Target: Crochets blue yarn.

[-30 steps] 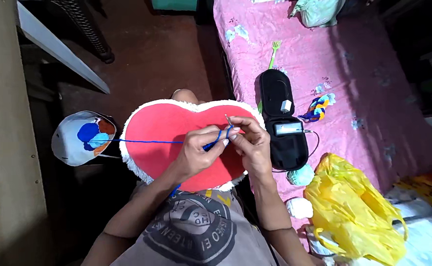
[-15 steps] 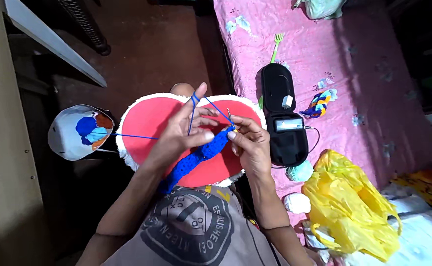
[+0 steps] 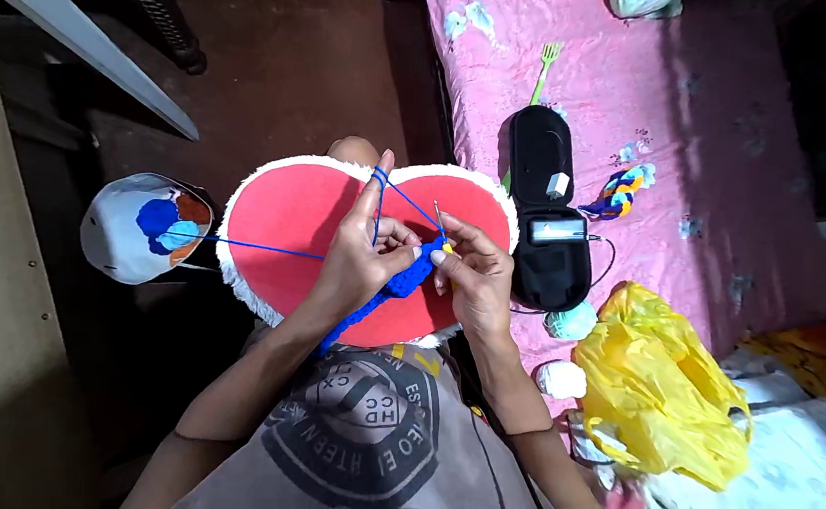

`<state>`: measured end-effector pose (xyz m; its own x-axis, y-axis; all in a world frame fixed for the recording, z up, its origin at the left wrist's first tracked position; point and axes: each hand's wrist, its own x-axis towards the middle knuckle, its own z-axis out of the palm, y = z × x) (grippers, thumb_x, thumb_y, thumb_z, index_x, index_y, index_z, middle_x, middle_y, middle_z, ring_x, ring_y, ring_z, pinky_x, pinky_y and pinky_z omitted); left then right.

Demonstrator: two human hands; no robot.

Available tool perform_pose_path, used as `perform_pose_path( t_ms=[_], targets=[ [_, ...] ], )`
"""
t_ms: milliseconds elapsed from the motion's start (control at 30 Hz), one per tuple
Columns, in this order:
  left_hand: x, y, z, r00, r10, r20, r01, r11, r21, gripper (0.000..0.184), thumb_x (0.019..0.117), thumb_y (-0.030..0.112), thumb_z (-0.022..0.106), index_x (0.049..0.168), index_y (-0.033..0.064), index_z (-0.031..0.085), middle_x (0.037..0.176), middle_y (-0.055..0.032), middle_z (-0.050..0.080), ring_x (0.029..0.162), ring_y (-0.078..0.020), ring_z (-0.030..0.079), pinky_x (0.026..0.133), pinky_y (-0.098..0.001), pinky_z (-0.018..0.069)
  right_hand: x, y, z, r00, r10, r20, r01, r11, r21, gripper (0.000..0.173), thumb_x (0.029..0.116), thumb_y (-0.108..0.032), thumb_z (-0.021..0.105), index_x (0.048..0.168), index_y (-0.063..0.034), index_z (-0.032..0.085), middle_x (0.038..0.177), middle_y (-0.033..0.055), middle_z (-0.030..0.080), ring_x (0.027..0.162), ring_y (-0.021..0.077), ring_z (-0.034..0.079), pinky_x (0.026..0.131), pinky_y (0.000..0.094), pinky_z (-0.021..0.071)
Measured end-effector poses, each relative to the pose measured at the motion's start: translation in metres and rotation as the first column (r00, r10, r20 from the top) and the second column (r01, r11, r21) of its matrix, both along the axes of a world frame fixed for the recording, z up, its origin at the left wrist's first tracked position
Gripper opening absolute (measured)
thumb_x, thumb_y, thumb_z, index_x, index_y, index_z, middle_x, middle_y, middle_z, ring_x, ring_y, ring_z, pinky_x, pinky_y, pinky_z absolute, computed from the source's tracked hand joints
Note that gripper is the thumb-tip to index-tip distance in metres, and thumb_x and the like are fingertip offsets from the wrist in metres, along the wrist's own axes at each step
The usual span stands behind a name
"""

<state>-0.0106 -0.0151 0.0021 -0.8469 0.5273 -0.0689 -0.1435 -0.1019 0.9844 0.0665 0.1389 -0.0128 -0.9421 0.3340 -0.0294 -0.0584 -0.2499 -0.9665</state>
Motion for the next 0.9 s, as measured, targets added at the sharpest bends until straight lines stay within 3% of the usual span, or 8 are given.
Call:
perform_pose_path(
  t_ms=[100, 200, 267, 367, 467, 567, 667, 900],
  targets=[
    [0.001, 0.001, 0.001, 0.997, 0.028, 0.068, -0.034, 0.995, 0.089, 0.099, 0.0849, -0.015, 0.063, 0.165, 0.0166, 0.014, 0.08, -0.0065, 0.069, 0.063, -0.0109, 0.067, 0.058, -0.0192, 0.0563, 0.0, -0.002, -0.005, 0.999, -0.001, -0.044, -0.002, 0.997, -0.072, 0.039, 0.0869, 0.011, 0.062, 0.121, -0.0054, 0.074, 0.097, 0.0085, 0.073, 0.054, 0.0032, 0.057, 0.049, 0.0179, 0.0512],
    [0.001, -0.001, -0.003, 0.985, 0.001, 0.17, -0.033, 0.982, 0.187, 0.096, 0.0862, -0.017, 0.058, 0.165, 0.0189, 0.016, 0.083, -0.0089, 0.069, 0.064, -0.0114, 0.066, 0.059, -0.0207, 0.0569, 0.0, -0.004, -0.008, 0.999, 0.012, -0.049, -0.02, 0.984, -0.175, 0.038, 0.0873, 0.009, 0.063, 0.12, -0.0065, 0.074, 0.089, 0.0089, 0.072, 0.052, 0.0032, 0.056, 0.048, 0.0179, 0.0503],
    [0.0, -0.002, -0.006, 0.982, -0.019, 0.188, -0.02, 0.979, 0.204, 0.094, 0.0869, -0.016, 0.057, 0.164, 0.018, 0.017, 0.084, -0.0093, 0.07, 0.064, -0.0108, 0.067, 0.059, -0.0208, 0.057, 0.0, -0.001, -0.008, 0.998, 0.044, -0.034, -0.05, 0.983, -0.178, 0.037, 0.0876, 0.008, 0.063, 0.12, -0.0052, 0.074, 0.093, 0.0103, 0.073, 0.053, 0.0033, 0.057, 0.048, 0.0181, 0.0504],
    [-0.003, -0.004, -0.008, 0.995, -0.004, 0.101, -0.007, 0.993, 0.114, 0.091, 0.0878, -0.014, 0.06, 0.164, 0.0155, 0.019, 0.085, -0.0069, 0.07, 0.065, -0.0093, 0.067, 0.06, -0.0186, 0.0567, 0.001, 0.011, -0.005, 0.995, 0.096, 0.022, -0.098, 0.99, 0.105, 0.036, 0.0885, 0.009, 0.063, 0.121, -0.0024, 0.074, 0.096, 0.0052, 0.069, 0.059, 0.0018, 0.056, 0.051, 0.016, 0.0501],
    [-0.002, -0.004, -0.01, 0.999, 0.034, -0.035, -0.037, 0.996, -0.083, 0.091, 0.0873, -0.011, 0.065, 0.163, 0.0167, 0.024, 0.082, -0.0038, 0.07, 0.061, -0.0082, 0.065, 0.054, -0.0176, 0.0543, 0.004, 0.029, -0.005, 0.983, 0.18, 0.046, -0.175, 0.81, 0.56, 0.032, 0.0922, 0.004, 0.062, 0.121, -0.0043, 0.075, 0.092, 0.0017, 0.064, 0.075, 0.0029, 0.059, 0.066, 0.0165, 0.0523],
    [-0.001, 0.0, -0.014, 0.994, 0.039, -0.107, -0.06, 0.977, -0.203, 0.09, 0.089, -0.008, 0.066, 0.163, 0.0186, 0.024, 0.08, -0.0035, 0.068, 0.057, -0.0087, 0.061, 0.049, -0.0186, 0.0504, 0.003, 0.045, -0.008, 0.971, 0.232, 0.06, -0.178, 0.534, 0.826, 0.032, 0.0943, -0.001, 0.061, 0.12, -0.0101, 0.077, 0.087, 0.0032, 0.062, 0.071, 0.0065, 0.057, 0.061, 0.0221, 0.0497],
    [0.001, 0.003, -0.014, 0.991, 0.024, -0.134, -0.063, 0.954, -0.293, 0.086, 0.0921, -0.005, 0.066, 0.163, 0.0209, 0.025, 0.082, -0.0011, 0.07, 0.059, -0.0076, 0.062, 0.049, -0.0193, 0.0499, 0.002, 0.051, -0.005, 0.97, 0.231, 0.079, -0.162, 0.364, 0.917, 0.037, 0.0922, -0.001, 0.058, 0.12, -0.0148, 0.078, 0.084, 0.0042, 0.061, 0.065, 0.0103, 0.055, 0.054, 0.0273, 0.0466],
    [0.004, 0.009, -0.017, 0.964, 0.021, -0.266, -0.129, 0.909, -0.396, 0.081, 0.0929, -0.003, 0.063, 0.163, 0.0152, 0.026, 0.078, -0.0005, 0.067, 0.055, -0.0058, 0.057, 0.046, -0.0188, 0.0456, 0.003, 0.046, -0.003, 0.978, 0.204, 0.046, -0.089, 0.208, 0.974, 0.043, 0.0876, 0.003, 0.058, 0.121, -0.0156, 0.078, 0.081, 0.0075, 0.06, 0.06, 0.0165, 0.056, 0.047, 0.0305, 0.043]
  ],
)
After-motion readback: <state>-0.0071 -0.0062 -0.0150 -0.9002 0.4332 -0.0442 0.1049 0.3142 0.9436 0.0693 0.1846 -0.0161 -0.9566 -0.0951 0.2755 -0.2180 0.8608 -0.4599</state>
